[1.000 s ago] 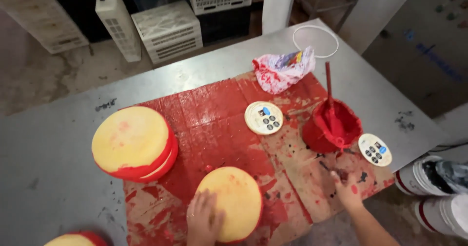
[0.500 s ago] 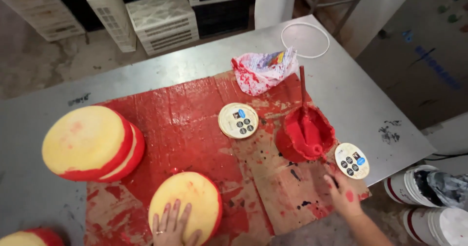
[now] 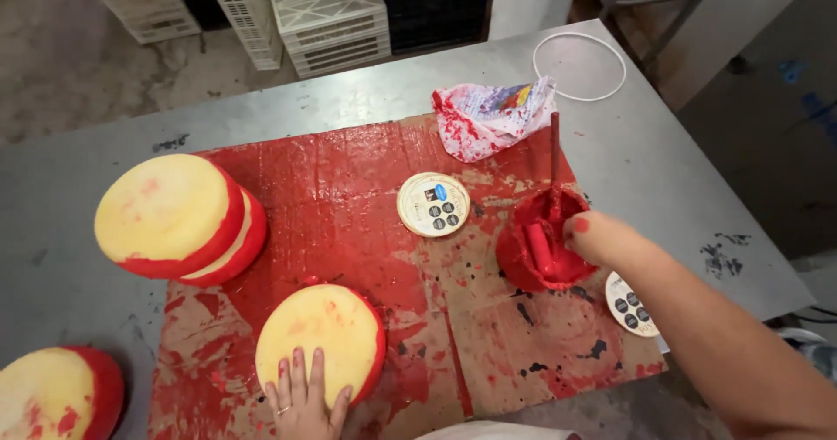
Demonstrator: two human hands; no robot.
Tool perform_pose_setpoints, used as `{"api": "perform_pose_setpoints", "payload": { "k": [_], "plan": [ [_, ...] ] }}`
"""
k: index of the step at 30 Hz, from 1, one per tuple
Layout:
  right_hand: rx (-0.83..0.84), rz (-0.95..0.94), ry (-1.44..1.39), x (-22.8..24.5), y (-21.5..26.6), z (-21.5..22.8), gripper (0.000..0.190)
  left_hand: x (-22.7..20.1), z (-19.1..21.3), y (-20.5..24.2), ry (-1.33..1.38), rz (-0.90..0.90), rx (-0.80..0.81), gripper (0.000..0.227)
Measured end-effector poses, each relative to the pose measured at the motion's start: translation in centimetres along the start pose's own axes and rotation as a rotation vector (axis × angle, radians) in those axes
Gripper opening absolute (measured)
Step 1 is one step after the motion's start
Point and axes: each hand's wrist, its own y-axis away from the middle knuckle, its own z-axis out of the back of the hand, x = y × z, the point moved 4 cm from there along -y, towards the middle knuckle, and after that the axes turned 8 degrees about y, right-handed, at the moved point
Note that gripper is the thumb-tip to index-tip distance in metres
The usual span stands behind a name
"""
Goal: Applying red coating and labels to cheese wheels on a metal workbench.
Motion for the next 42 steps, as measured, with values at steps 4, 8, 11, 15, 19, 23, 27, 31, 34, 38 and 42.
{"api": "perform_pose_setpoints", "payload": {
  "k": [4,8,11,15,19,23,27,31,34,38,42],
  "plan": [
    [0.023,0.037,0.223,1.4,-3.2,-1.1,0.031,0.0,0.2,0.5,0.064,0.074,0.102,0.08],
    [0.006,0.014,0.089,1.5,0.2,1.0,0.029,0.0,0.1,0.7,0.075,0.084,0.115,0.082],
    [-0.019,-0.017,-0.03,-0.2,4.2,2.5,0.031,0.1,0.4,0.3,0.118,0.099,0.19,0.083],
    [-0.132,-0.104,-0.145,-3.4,5.6,0.2,0.035,0.1,0.4,0.2,0.131,0.104,0.233,0.084],
    [-0.229,-0.169,-0.187,-5.0,7.1,-2.1,0.035,0.0,0.7,-0.1,0.15,0.081,0.179,0.083],
    [-0.319,-0.16,-0.253,-5.1,7.7,-3.7,0.034,0.0,1.0,-0.2,0.161,0.084,0.193,0.081],
    [-0.346,-0.146,-0.246,-5.6,5.2,-6.2,0.038,-0.1,1.2,-0.4,0.158,0.087,0.216,0.083],
    [-0.364,-0.158,-0.147,-6.4,4.8,-6.2,0.036,0.1,1.1,-0.3,0.177,0.114,0.302,0.082],
    [-0.354,-0.176,-0.103,-6.5,5.3,-5.6,0.035,0.0,1.1,-0.3,0.176,0.11,0.303,0.083],
    [-0.391,-0.153,-0.077,-6.3,5.1,-5.7,0.034,0.3,0.7,-0.1,0.174,0.116,0.322,0.084],
    [-0.404,-0.131,-0.098,-5.8,4.9,-6.5,0.034,0.2,0.7,-0.2,0.166,0.131,0.349,0.083]
  ]
}}
